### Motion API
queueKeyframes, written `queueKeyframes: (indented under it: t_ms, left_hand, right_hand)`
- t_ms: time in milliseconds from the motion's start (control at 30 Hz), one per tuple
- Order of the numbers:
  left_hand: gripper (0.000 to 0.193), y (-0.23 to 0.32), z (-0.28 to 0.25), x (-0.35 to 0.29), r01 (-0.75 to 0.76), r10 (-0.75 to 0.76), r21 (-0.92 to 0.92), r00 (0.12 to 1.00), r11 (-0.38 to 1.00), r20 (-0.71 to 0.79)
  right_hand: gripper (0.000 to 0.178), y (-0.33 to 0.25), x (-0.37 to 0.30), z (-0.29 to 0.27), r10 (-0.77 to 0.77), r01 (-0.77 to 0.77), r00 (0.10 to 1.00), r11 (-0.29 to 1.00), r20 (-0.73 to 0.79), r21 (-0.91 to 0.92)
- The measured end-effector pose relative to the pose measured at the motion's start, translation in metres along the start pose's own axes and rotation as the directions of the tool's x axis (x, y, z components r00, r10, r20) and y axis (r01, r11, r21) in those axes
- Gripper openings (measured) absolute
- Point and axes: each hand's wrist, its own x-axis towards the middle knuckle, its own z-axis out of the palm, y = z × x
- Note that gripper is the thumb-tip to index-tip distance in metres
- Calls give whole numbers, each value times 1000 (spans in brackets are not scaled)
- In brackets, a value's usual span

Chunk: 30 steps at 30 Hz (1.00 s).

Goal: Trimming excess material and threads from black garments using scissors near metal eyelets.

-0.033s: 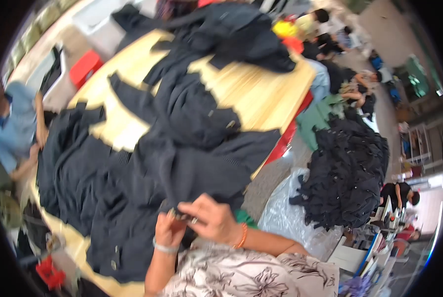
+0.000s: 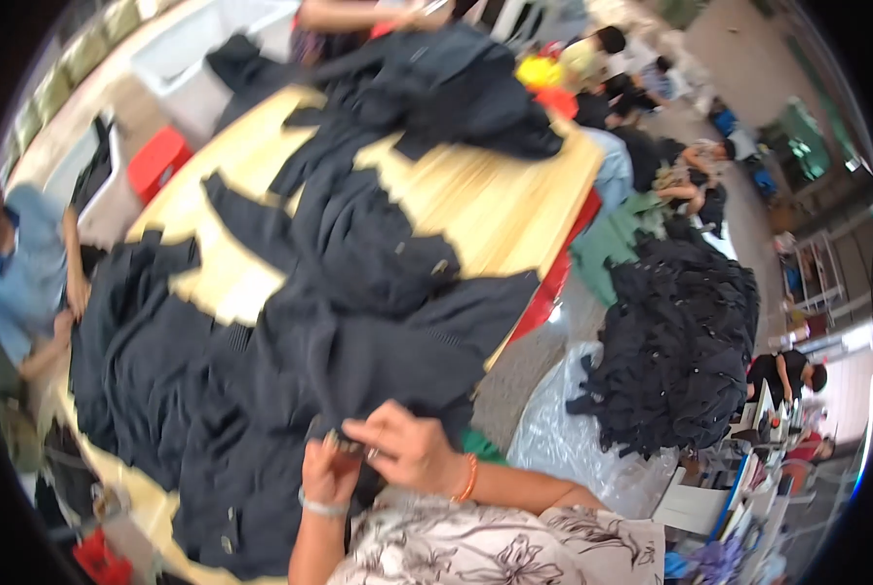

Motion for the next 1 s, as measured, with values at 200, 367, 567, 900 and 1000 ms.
queueKeyframes:
  t_ms: [200,367,567,900,1000]
  left_hand:
    - [9,-9,-30,4,-66,66,12,997,998,-46]
    - [13,-8,-28,-1,-89,90,-10,995,996,41]
    - [11,0,-16,-6,-56,56,25,998,998,-7]
    - [66,-6,-23,-28,-462,538,885,760,52,365]
    - [64,-1,-9,-24,-430,344,859,879,278,329]
  right_hand:
    - [24,4,3,15,-224,209,968,969,-110,-133]
    - [16,1,7,15,-155,153,986,988,-57,-33]
    - [20,3,6,18,-96,96,995,995,-8,-25]
    - [15,27,-12,39,69,-79,994,990,84,116]
    - [16,33,-11,41,136,-162,973,978,186,133]
